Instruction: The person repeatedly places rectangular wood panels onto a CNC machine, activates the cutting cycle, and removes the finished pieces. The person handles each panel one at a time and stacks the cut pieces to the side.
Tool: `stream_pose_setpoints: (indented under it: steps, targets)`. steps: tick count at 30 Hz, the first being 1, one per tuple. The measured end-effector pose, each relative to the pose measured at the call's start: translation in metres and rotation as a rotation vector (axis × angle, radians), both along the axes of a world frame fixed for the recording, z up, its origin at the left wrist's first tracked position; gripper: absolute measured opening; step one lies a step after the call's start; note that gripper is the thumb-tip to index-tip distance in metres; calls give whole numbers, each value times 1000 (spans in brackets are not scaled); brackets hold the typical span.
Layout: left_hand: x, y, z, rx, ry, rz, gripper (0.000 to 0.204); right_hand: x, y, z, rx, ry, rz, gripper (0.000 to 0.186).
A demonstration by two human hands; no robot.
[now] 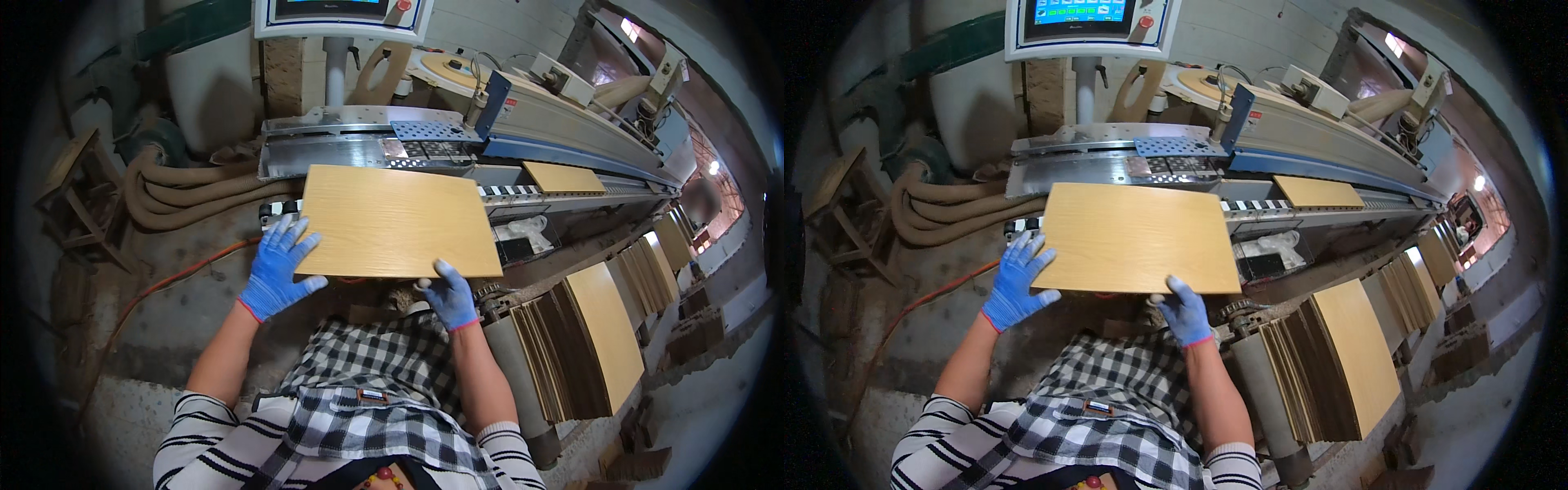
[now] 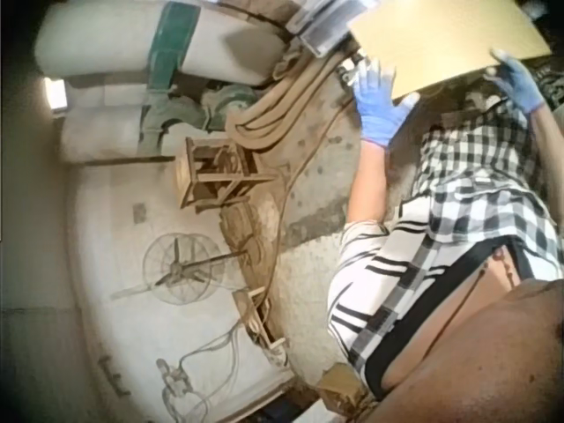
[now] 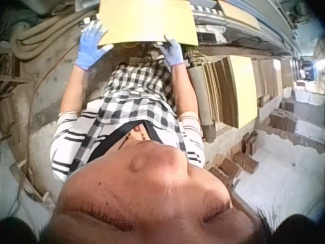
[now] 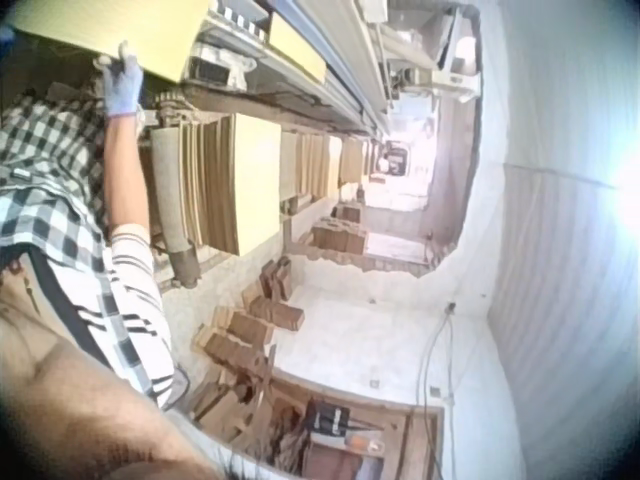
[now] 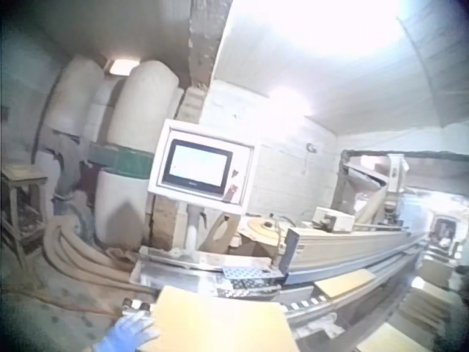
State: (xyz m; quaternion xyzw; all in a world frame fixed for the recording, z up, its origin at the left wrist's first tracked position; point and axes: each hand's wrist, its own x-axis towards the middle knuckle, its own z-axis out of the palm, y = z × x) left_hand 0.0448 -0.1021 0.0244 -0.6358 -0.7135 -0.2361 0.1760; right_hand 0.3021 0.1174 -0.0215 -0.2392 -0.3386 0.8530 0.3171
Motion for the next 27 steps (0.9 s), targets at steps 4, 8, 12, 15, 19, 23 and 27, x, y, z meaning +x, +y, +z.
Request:
stream_pose_setpoints:
  steps: [4,8,12,15,19,23,27]
  targets:
    - [-40,4,-20,81,-62,174,64,-58,9,6,-63,152,85,27]
    - [-69,23,-21,49,8,339,62,-59,8,16,-57,232,62,51]
    - [-82,48,-11,-42,-85,436,65,-7,0,0,148,29,119,53]
    - [-80,54,-7,-70,-115,435,64,41,-18,-25,681,-537,19,39]
    - [-79,50,-24,60,-227,403,57,88,-52,-88,1000,-693,-218,30]
    - [-89,38,-27,135,-388,288,46,86,-67,-86,1305,-797,-267,25]
    - [-91,37,-31,198,-388,253,40,82,-67,-84,1239,-779,-268,23]
